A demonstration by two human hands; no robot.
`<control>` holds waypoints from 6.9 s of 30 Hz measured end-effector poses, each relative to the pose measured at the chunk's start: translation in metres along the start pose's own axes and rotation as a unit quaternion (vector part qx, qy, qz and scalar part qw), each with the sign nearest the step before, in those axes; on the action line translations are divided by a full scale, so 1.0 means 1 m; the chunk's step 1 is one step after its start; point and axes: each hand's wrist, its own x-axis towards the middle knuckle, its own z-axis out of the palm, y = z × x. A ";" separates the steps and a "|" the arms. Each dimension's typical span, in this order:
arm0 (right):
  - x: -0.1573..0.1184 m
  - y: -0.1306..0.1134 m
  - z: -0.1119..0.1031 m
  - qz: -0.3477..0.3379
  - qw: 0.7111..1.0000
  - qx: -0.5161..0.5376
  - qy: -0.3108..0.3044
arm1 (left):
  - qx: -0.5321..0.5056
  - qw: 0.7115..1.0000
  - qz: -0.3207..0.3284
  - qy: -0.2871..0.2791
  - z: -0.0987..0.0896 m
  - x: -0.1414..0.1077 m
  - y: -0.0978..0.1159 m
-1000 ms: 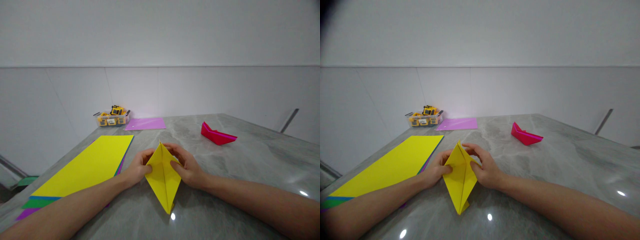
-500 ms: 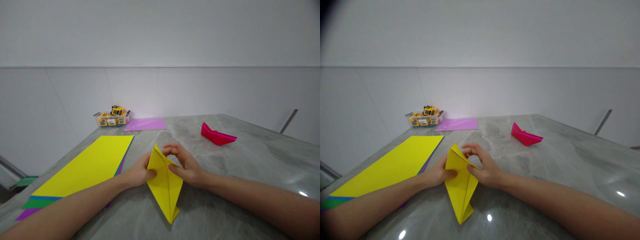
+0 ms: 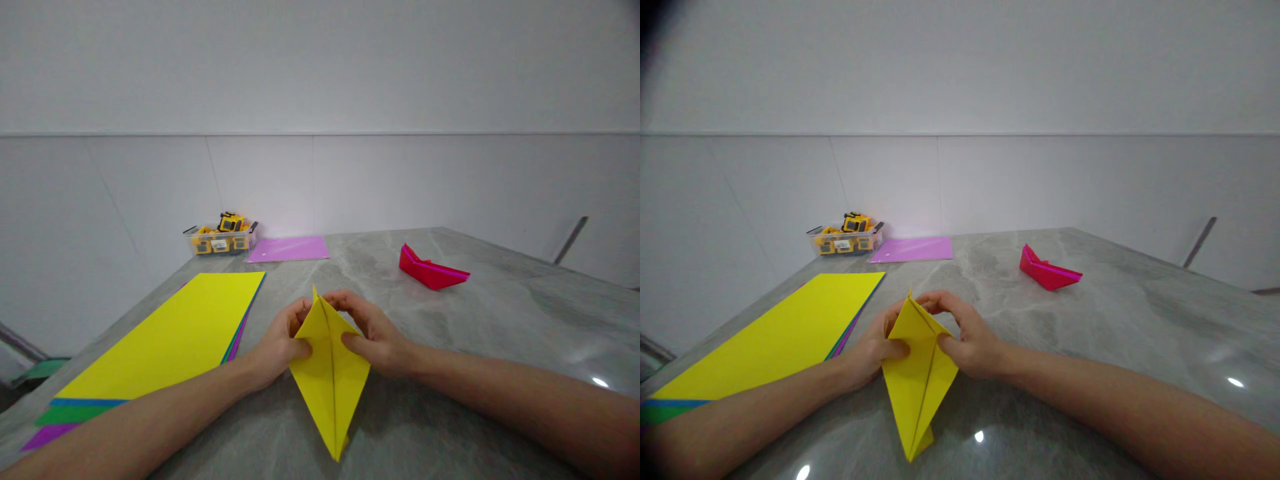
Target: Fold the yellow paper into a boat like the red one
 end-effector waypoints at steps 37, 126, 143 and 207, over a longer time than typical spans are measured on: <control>0.019 -0.027 -0.024 -0.118 0.985 -0.049 -0.117 | 0.105 0.993 -0.014 0.050 0.023 -0.012 0.016; 0.000 0.011 -0.001 0.165 0.973 0.159 0.013 | 0.470 0.819 0.318 0.083 0.003 -0.011 0.007; 0.002 -0.012 0.003 0.242 0.964 0.111 -0.003 | 0.499 0.797 0.337 0.045 0.011 -0.017 -0.002; 0.008 -0.018 -0.001 0.222 0.973 -0.060 0.011 | 0.566 0.736 0.371 0.013 0.015 -0.019 -0.004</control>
